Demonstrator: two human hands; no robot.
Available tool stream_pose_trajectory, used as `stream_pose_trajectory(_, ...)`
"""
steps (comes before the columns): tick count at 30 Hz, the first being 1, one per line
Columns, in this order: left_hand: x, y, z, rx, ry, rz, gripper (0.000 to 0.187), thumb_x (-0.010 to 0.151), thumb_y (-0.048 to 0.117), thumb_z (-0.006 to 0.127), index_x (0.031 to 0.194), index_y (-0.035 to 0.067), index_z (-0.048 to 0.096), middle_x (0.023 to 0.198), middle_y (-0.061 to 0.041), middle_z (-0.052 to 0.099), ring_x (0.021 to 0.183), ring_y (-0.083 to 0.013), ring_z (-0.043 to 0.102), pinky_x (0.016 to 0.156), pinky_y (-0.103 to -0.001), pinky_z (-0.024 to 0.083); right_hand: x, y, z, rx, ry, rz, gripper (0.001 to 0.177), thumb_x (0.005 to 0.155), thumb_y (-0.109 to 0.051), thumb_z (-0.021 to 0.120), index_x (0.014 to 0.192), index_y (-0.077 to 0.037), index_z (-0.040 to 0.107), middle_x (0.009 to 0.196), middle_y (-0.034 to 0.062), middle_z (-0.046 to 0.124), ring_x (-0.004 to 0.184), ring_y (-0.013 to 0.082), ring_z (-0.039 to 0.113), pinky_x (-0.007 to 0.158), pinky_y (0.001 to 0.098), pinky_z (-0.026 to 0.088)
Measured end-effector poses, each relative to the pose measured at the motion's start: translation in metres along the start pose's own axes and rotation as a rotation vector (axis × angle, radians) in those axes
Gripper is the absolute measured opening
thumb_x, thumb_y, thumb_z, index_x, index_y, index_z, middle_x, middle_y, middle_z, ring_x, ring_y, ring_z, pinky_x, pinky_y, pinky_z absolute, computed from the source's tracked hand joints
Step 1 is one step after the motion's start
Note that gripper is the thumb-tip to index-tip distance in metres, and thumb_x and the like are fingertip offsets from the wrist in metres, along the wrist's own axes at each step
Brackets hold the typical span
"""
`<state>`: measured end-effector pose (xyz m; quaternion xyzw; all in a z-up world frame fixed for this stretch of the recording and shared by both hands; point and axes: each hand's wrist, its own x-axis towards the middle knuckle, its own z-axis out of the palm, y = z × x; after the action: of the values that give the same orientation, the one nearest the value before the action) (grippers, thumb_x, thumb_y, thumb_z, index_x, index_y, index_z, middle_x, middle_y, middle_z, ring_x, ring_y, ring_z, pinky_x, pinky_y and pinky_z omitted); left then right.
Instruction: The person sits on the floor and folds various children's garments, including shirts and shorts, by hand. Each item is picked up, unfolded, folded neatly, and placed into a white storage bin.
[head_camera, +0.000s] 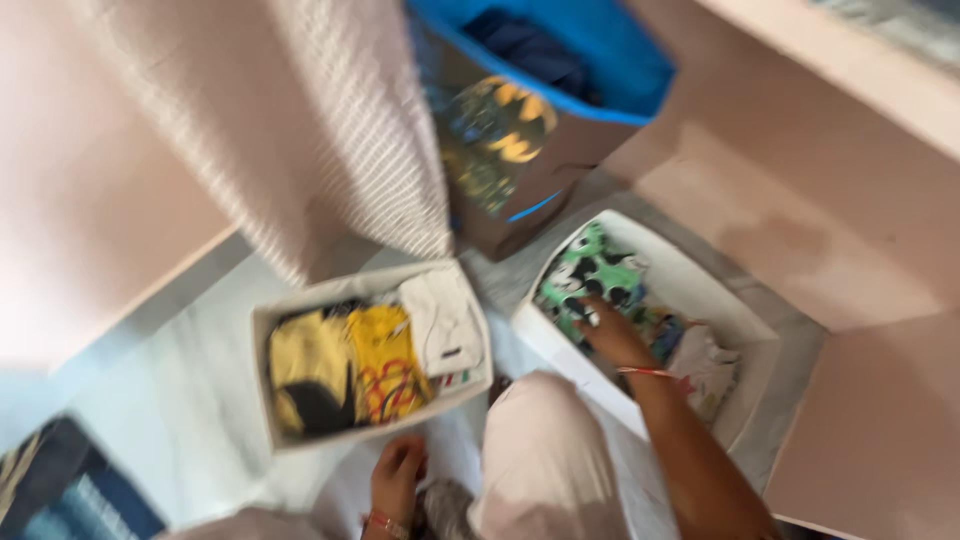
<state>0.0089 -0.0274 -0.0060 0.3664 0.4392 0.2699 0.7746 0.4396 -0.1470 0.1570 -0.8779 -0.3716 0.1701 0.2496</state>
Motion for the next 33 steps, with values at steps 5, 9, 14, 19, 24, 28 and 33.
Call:
stream_pose_trajectory(5,0.006,0.0,0.018,0.076,-0.038,0.071,0.011,0.094,0.014,0.067,0.1,0.005,0.069,0.079,-0.004,0.067,0.063,-0.0119,0.058,0.056,-0.027,0.047,-0.079,-0.093,-0.025,0.195,-0.223,0.034,0.047,0.086,-0.03,0.071,0.131,-0.017,0.066,0.133,0.0094,0.068,0.125,0.0247,0.066,0.1,0.038,0.052)
stream_pose_trajectory(9,0.032,0.028,0.031,0.453,-0.044,0.097,0.018,0.09,0.02,0.068,0.098,0.004,0.071,0.079,-0.007,0.07,0.068,-0.0166,0.064,0.063,-0.031,0.052,-0.119,-0.151,-0.021,-0.207,-0.174,-0.33,0.037,0.083,-0.036,0.076,0.113,-0.013,0.074,0.128,0.007,0.069,0.123,0.0272,0.061,0.102,0.0393,0.048)
stream_pose_trajectory(14,0.067,0.071,0.017,0.851,0.049,0.101,0.033,0.088,0.031,0.068,0.108,0.005,0.07,0.101,-0.015,0.077,0.097,-0.0323,0.072,0.087,-0.04,0.055,-0.127,-0.172,-0.017,-0.394,-0.074,-0.358,0.037,0.083,-0.039,0.073,0.11,-0.014,0.075,0.127,0.0034,0.07,0.124,0.0269,0.06,0.101,0.0399,0.049)
stream_pose_trajectory(19,0.084,0.085,-0.011,0.815,0.296,-0.158,0.046,0.084,0.034,0.07,0.12,0.005,0.067,0.119,-0.019,0.071,0.111,-0.0348,0.069,0.095,-0.043,0.053,-0.121,-0.177,-0.016,-0.412,-0.094,-0.199,0.029,0.085,-0.034,0.072,0.107,-0.017,0.077,0.125,0.0014,0.071,0.122,0.0242,0.062,0.099,0.0379,0.05)
stream_pose_trajectory(24,0.119,0.075,-0.038,0.586,0.601,-0.172,0.065,0.079,0.037,0.074,0.125,-0.007,0.061,0.124,-0.033,0.065,0.115,-0.0456,0.064,0.098,-0.046,0.052,-0.12,-0.182,-0.017,-0.367,-0.085,-0.179,0.025,0.085,-0.029,0.071,0.105,-0.017,0.077,0.122,0.0003,0.073,0.118,0.0226,0.064,0.099,0.0363,0.051)
stream_pose_trajectory(28,0.146,0.059,-0.056,0.407,0.769,-0.274,0.074,0.074,0.032,0.077,0.128,-0.013,0.055,0.123,-0.035,0.063,0.114,-0.0468,0.064,0.097,-0.048,0.052,-0.12,-0.175,-0.016,-0.383,-0.079,-0.189,0.025,0.086,-0.028,0.07,0.107,-0.016,0.077,0.122,0.0013,0.073,0.12,0.0251,0.063,0.101,0.0367,0.05)
stream_pose_trajectory(33,0.177,0.044,-0.069,0.092,0.847,-0.432,0.074,0.077,0.031,0.075,0.125,-0.019,0.05,0.117,-0.034,0.065,0.105,-0.0453,0.068,0.092,-0.048,0.054,-0.112,-0.155,-0.017,-0.442,-0.108,-0.209,0.027,0.086,-0.027,0.069,0.11,-0.015,0.076,0.124,0.0017,0.072,0.125,0.0254,0.06,0.106,0.0362,0.045)
